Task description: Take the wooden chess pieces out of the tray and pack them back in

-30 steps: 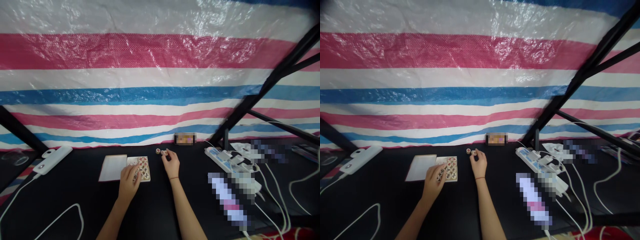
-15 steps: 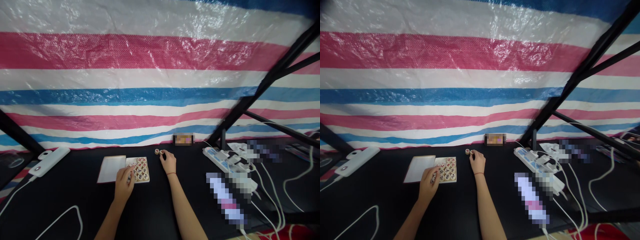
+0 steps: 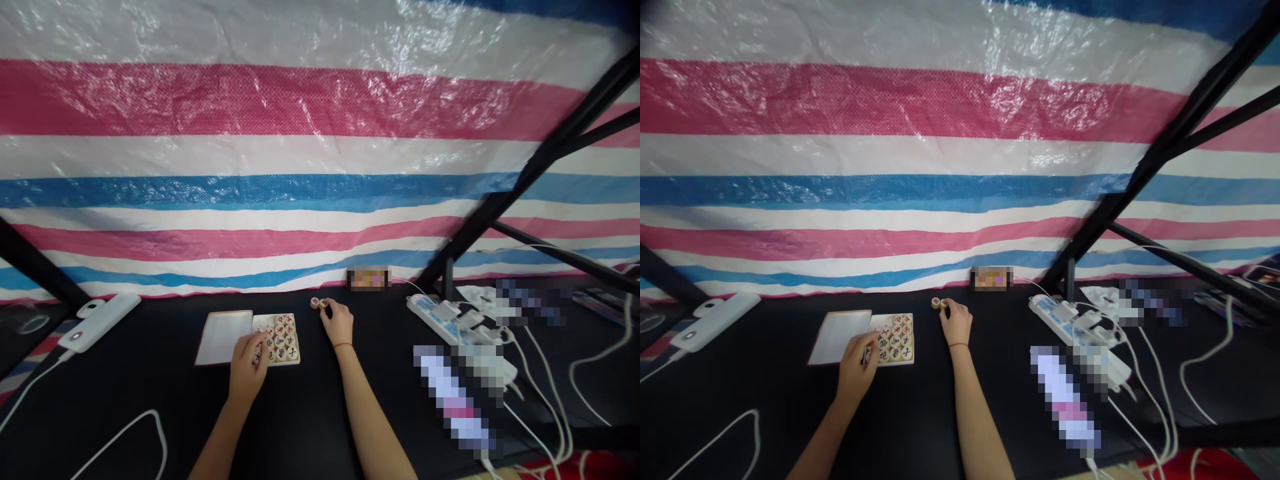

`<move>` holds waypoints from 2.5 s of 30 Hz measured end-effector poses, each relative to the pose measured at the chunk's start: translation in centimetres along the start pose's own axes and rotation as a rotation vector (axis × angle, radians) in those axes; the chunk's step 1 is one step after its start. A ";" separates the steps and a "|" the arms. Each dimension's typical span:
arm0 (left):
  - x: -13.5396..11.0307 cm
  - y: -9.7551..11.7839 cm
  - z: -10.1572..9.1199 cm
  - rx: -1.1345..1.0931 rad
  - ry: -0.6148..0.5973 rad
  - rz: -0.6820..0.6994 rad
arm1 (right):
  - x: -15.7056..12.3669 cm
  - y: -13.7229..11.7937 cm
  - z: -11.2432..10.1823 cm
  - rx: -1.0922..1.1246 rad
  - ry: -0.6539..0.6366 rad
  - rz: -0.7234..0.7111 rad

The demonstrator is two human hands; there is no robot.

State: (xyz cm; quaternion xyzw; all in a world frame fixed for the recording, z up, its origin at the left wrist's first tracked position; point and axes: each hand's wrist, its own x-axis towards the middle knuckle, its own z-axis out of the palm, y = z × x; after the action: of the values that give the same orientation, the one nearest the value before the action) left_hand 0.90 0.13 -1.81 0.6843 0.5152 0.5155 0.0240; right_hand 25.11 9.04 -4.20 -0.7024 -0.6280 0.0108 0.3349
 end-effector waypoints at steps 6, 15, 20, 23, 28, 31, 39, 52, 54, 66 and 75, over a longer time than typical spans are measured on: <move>-0.1 -0.2 0.0 -0.013 -0.014 -0.035 | 0.2 0.0 0.0 -0.006 -0.010 0.007; -0.2 0.0 0.3 -0.024 -0.018 -0.049 | 0.3 0.2 0.3 -0.012 0.009 -0.005; 0.0 0.1 0.1 -0.026 -0.007 -0.035 | 0.3 0.3 0.4 -0.006 0.007 -0.009; 0.0 0.1 0.1 -0.030 -0.017 -0.041 | 0.2 0.4 0.6 0.001 0.030 -0.010; -0.1 0.2 0.1 -0.017 -0.006 -0.022 | 0.3 0.7 0.9 0.007 0.023 0.003; -0.1 0.1 0.1 0.002 -0.004 -0.011 | 0.4 0.7 0.7 0.016 0.016 0.008; 3.3 -0.4 1.1 0.435 -0.169 -0.162 | -2.4 -4.3 -0.6 0.246 0.051 -0.063; 6.0 2.2 4.2 0.563 -0.556 -0.284 | -4.4 -7.6 0.0 0.465 -0.182 0.032; 6.1 2.2 4.0 0.556 -0.556 -0.298 | -4.4 -7.5 0.0 0.437 -0.156 0.032; 4.6 2.6 2.4 -0.466 -0.222 -0.615 | -4.4 -9.0 -3.0 0.479 0.009 -0.308; 2.2 0.3 2.3 -0.438 0.111 -0.533 | -1.4 -0.2 -1.6 0.314 0.337 0.078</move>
State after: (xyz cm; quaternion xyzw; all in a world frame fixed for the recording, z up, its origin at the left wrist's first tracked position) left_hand 2.65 2.70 -1.18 0.4753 0.5534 0.6257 0.2763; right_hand 25.33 7.07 -3.36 -0.6575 -0.5261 0.0039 0.5394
